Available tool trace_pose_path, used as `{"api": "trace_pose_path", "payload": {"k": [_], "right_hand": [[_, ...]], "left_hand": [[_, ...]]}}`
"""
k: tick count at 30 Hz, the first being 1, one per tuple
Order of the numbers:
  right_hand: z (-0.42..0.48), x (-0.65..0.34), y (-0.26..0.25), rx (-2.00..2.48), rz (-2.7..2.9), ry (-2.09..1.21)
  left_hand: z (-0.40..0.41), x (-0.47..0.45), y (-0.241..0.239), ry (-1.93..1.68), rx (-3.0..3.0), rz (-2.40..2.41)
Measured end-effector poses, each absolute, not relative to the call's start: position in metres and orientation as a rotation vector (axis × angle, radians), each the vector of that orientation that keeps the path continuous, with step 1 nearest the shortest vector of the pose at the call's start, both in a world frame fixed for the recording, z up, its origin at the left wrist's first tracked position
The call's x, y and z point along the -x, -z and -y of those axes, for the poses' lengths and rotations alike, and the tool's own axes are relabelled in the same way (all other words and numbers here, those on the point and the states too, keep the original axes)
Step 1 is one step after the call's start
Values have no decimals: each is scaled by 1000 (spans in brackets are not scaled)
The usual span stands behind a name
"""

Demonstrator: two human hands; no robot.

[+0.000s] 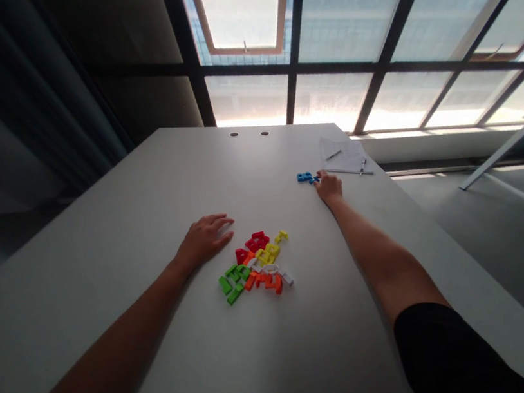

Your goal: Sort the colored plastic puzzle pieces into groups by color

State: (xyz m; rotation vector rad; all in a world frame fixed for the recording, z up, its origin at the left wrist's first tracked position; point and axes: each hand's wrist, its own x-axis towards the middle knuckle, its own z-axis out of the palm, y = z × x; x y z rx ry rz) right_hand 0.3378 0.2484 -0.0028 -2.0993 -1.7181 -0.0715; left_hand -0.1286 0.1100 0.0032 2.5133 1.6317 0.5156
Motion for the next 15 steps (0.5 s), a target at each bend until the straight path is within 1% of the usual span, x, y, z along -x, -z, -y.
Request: {"api": "trace_pose_path", "payload": {"k": [8,15], "right_hand": [[-255,-322,5,2089,1694,85],[-230,-318,6,1983,1722,59]], "left_hand": [[-109,128,-3,-527,-2514,-1627],[-110,129,-1,-535,-2514,-1623]]}}
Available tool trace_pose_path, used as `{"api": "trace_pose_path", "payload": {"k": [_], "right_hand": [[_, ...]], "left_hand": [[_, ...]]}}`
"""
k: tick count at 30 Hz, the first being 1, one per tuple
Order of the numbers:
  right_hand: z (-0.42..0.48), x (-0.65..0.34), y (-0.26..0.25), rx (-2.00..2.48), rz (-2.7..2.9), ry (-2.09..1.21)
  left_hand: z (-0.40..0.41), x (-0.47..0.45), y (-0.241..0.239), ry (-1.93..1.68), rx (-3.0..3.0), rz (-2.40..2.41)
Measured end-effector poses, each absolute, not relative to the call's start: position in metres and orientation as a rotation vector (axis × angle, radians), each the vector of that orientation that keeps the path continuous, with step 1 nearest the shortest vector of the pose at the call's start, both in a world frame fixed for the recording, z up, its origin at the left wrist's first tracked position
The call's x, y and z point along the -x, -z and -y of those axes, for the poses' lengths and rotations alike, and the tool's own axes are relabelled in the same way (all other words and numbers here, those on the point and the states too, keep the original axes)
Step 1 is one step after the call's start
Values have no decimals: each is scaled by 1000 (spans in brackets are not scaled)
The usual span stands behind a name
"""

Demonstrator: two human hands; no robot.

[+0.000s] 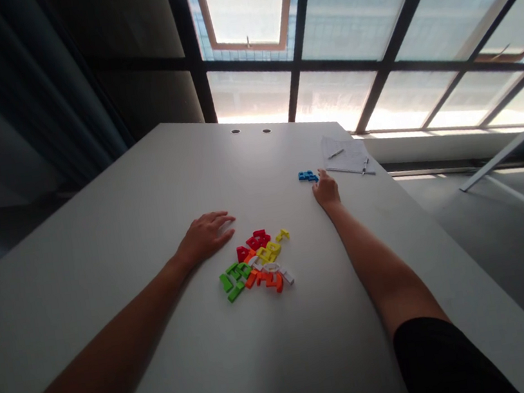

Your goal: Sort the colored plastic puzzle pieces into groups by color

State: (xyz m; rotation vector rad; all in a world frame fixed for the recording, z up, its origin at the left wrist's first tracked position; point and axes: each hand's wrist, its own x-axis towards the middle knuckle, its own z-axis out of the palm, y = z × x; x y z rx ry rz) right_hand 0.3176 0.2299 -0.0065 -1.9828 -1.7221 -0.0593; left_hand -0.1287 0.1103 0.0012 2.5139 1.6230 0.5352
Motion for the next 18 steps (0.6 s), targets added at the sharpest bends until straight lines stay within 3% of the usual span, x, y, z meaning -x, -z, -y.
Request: {"api": "trace_pose_path", "payload": {"k": [8,18], "right_hand": [[-156,-301,16,2011,1888,171],[-61,-270,18,991,2219,-8]], "left_hand": [[-113,129,2,-524,-2534,-1614],[-113,131,1,-528,-2536,-1603]]}}
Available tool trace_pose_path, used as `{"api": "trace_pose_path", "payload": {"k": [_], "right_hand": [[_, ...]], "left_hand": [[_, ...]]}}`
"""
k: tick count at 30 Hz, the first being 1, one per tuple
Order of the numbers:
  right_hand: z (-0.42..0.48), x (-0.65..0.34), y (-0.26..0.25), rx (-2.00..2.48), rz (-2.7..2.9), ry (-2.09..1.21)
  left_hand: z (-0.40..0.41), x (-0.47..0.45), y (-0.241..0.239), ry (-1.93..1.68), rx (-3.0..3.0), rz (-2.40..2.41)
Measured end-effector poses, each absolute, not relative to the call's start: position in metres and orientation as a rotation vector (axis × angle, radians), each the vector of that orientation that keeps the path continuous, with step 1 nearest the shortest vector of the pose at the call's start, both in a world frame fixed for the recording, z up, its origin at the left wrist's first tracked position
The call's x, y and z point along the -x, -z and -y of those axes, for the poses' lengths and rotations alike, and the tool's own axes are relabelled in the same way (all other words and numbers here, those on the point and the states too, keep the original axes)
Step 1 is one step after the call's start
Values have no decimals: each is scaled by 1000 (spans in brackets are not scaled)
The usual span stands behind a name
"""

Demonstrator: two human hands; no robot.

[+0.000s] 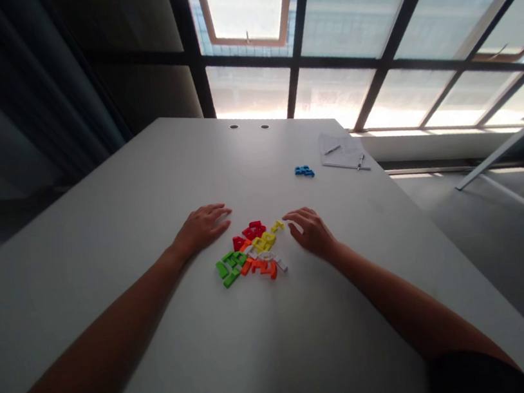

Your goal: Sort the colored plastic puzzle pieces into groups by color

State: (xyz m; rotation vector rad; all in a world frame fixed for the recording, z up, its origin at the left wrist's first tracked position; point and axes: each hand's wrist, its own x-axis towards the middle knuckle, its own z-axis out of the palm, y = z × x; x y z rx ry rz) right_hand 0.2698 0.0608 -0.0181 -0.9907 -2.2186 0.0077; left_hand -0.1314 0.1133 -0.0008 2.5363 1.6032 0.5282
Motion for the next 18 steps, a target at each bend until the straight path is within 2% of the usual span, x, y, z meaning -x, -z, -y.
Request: {"api": "trace_pose_path", "payload": {"k": [5,12,18], "right_hand": [[-60,-252,13,913,2357,-36],[-72,-266,13,1217,2287,-153],[-98,-271,10,1423,2226,-77]], "left_hand": [[-114,132,1,-523,-2545,-1599],[-116,133,3,-542,-2541,-1584],[-116,131,3,-577,-2528,-1604]]}}
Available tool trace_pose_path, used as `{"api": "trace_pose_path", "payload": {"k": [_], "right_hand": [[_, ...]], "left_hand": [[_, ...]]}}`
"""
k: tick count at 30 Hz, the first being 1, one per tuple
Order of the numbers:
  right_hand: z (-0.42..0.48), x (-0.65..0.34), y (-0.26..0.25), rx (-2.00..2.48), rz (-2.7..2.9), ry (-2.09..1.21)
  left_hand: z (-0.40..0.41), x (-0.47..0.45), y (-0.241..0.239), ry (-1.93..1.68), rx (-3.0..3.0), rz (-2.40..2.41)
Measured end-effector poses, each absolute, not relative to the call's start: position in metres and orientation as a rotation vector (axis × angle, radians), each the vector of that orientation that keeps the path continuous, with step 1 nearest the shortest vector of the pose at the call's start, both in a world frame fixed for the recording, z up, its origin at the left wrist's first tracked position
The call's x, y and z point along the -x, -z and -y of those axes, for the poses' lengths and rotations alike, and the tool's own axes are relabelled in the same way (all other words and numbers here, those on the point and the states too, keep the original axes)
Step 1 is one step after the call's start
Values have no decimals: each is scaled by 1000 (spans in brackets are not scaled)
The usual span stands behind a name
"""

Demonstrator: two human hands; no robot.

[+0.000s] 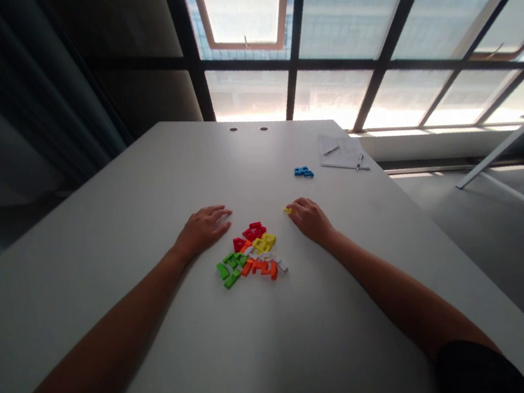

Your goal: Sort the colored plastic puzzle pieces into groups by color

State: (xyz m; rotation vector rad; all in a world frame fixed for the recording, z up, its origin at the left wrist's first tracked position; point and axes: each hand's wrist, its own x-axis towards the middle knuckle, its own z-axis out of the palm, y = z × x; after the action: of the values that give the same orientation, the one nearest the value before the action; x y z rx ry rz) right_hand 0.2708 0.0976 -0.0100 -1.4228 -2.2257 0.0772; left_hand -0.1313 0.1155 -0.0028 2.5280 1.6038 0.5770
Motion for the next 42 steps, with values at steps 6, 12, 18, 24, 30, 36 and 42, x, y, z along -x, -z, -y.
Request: {"api": "trace_pose_path", "payload": {"k": [6,12,18,24,30,36,42], "right_hand": [[-145,-256,3,1597,2237,29],[-199,-218,-7,1878,2161,42],[-237,-193,-10,1989,2090,10],[-235,-193,-8,1970,1973,62],[-227,-193,-11,1953,2042,66],[-225,-192,-16,2001,2054,18],[-224,-193,-16,1956,2010,13]], "left_hand": [[-114,130,2,-557,-2543,-1622],[-115,131,2,-542,-2537,-1610],[-113,132,1,-536,-2531,-1625],[-114,130,2,-563,-2520,-1625],[-113,131,2,-545,-2521,-1619],[-112,131,1,-547,-2532,-1617],[-113,131,3,-568,-2522,-1613]]}}
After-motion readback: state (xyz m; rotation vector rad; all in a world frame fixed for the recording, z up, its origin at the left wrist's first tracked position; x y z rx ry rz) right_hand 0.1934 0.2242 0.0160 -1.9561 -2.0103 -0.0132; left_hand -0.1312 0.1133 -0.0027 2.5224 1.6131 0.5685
